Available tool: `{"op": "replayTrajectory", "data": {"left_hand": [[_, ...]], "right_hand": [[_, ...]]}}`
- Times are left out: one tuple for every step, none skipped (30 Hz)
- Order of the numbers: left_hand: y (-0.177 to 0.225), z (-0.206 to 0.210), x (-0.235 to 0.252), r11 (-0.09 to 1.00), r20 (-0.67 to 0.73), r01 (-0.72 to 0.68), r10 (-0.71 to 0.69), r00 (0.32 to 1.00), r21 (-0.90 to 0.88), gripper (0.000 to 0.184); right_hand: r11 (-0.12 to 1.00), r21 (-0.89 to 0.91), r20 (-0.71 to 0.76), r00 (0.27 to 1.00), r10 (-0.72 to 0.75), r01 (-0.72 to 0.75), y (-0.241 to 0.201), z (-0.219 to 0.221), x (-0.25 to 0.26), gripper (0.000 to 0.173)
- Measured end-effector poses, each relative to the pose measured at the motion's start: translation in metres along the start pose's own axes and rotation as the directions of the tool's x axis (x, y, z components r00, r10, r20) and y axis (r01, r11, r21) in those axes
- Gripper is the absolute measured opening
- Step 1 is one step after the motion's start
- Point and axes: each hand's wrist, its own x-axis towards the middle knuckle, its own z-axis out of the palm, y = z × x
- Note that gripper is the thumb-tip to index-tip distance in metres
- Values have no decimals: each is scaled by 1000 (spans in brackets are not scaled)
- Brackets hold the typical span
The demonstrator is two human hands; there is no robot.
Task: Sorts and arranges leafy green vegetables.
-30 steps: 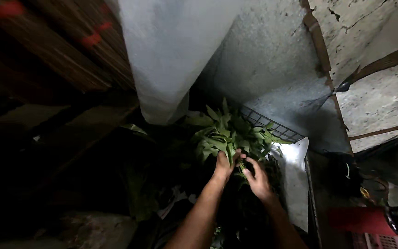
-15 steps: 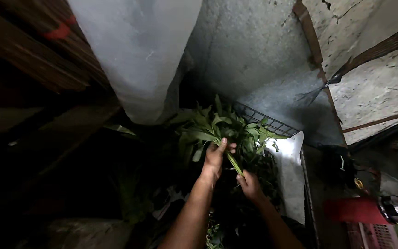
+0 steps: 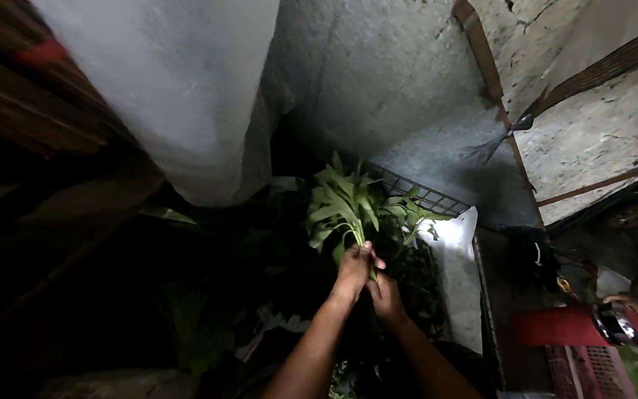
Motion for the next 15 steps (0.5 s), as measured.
{"op": "replayTrajectory", "data": {"left_hand": [[1,-2,2,996,-36,-48,46,998,-80,33],[3,-4,4,985,-73,-91,81,994,-149,33],[5,-5,6,971,-105,-130,111,988,-198,33],[6,-6,7,959,-129,-172,145,981,-226,34],[7,-5,7,947,-151,-222,190,970,-231,34],[8,-7,6,933,-176,-287,252,952,-217,33],[10,-12,6,915,-214,-359,320,923,-184,33],[16,-21,7,892,-263,-429,383,886,-146,32],[24,-32,7,865,-322,-489,433,842,-115,32],[33,-43,7,842,-379,-527,454,806,-112,31],[40,-51,8,837,-428,-533,438,790,-126,31],[43,-53,9,850,-463,-508,398,792,-139,30],[41,-52,8,872,-474,-462,342,811,-162,26],[38,-49,8,892,-463,-414,294,836,-180,19],[35,-46,10,907,-446,-380,268,854,-182,12]], "right_hand": [[995,-93,-19,999,-45,43,10,-1,-5,34],[984,-169,-12,999,-51,48,15,-5,-10,36],[972,-232,-5,999,-51,49,17,-10,-14,35],[957,-283,-10,997,-71,65,19,-15,-16,34],[947,-313,-3,997,-82,77,20,-19,-17,33],[934,-346,-2,996,-91,84,25,-22,-17,32],[918,-391,15,997,-71,71,34,-24,-16,31],[890,-455,74,997,27,10,44,-27,-15,32],[843,-527,169,960,224,-105,52,-34,-14,36],[781,-582,219,882,417,-225,61,-40,-13,43],[752,-566,198,829,523,-339,73,-45,-11,52],[752,-508,124,828,547,-420,82,-48,-10,64],[772,-435,25,851,525,-464,87,-50,-7,72],[804,-349,-72,869,489,-481,88,-49,0,71],[839,-244,-149,874,463,-486,89,-46,13,63]]}}
